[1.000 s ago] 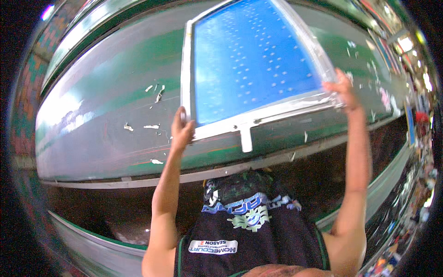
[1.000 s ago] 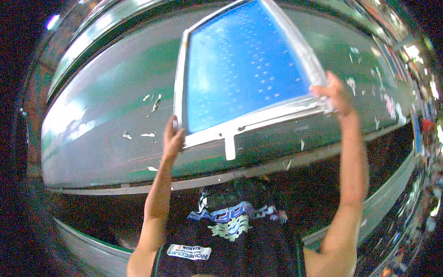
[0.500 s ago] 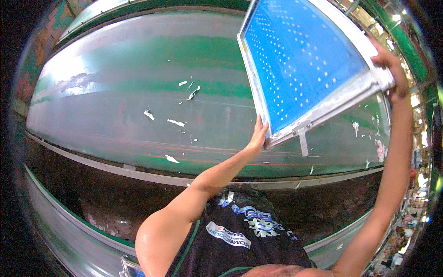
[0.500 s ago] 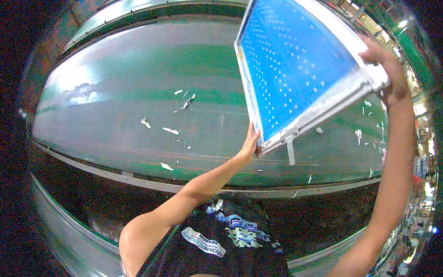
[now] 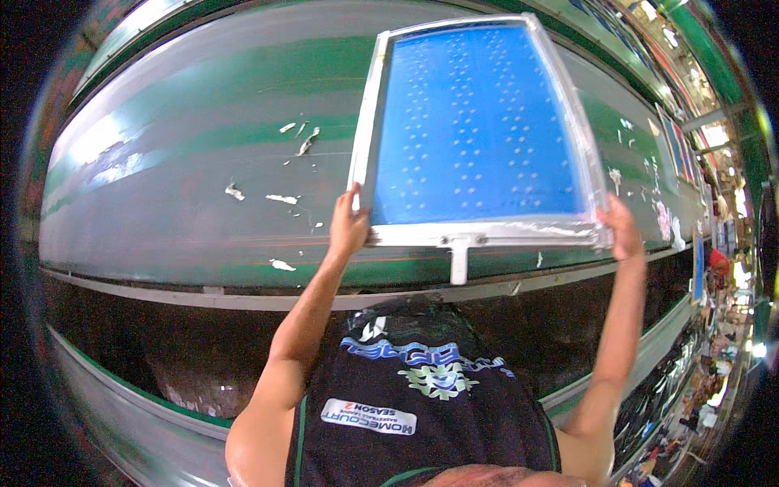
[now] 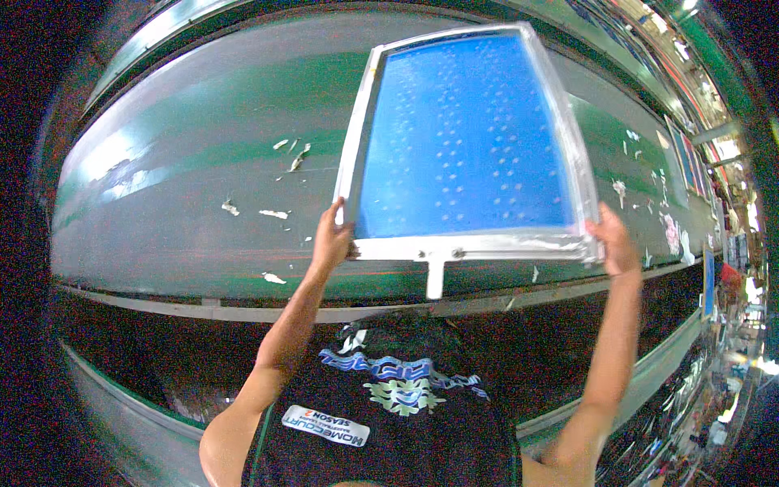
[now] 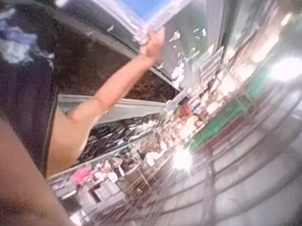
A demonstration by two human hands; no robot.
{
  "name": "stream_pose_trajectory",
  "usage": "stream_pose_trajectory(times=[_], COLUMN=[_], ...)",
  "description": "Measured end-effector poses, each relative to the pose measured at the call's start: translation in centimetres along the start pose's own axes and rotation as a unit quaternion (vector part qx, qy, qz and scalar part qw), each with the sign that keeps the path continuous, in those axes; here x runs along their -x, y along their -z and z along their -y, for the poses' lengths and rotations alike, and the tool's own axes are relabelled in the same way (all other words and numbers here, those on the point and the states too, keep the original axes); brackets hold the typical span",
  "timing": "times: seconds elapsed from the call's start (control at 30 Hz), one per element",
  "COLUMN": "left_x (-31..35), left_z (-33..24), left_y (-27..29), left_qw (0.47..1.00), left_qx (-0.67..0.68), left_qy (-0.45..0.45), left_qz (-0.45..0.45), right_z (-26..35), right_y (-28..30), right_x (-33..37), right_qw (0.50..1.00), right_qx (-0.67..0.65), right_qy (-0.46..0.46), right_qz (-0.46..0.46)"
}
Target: The person removes a blue perforated panel from a metal frame, places it on a workbench, and applies a liquid from a bottle into the holes using a small tool. They handle the panel and frame repeatedly while working on the bench.
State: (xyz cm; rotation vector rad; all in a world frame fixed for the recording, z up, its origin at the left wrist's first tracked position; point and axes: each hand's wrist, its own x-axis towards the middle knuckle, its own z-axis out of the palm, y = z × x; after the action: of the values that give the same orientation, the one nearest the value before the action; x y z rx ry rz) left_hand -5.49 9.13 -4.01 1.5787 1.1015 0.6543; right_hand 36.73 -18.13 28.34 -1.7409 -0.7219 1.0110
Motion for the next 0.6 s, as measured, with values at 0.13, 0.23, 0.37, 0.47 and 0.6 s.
stream_pose_trajectory(times=[0.13, 0.23, 0.37, 0.47, 0.6], left_x=[2.8, 4.2, 5.5, 6.1, 6.1], left_z=[-2.1, -3.2, -4.2, -5.3, -6.6], left_y=[1.3, 0.9, -0.2, -1.4, -4.2], left_qw=[0.990, 0.988, 0.978, 0.932, 0.861], left_qx=[-0.142, -0.154, -0.207, -0.358, -0.498], left_qy=[-0.010, 0.009, 0.013, -0.054, -0.097], left_qz=[0.003, -0.003, -0.004, -0.032, 0.034], right_z=[-10.8, -16.6, -22.5, -25.5, -25.9], right_y=[0.9, 1.0, 1.1, 0.7, -0.1], right_x=[1.2, 1.1, 0.2, -0.3, 0.1], right_qw=[0.993, 0.987, 0.974, 0.985, 0.989], right_qx=[-0.101, -0.153, -0.208, -0.132, -0.116], right_qy=[-0.043, -0.055, -0.092, -0.098, -0.050], right_qz=[0.032, 0.019, -0.009, -0.051, -0.074])
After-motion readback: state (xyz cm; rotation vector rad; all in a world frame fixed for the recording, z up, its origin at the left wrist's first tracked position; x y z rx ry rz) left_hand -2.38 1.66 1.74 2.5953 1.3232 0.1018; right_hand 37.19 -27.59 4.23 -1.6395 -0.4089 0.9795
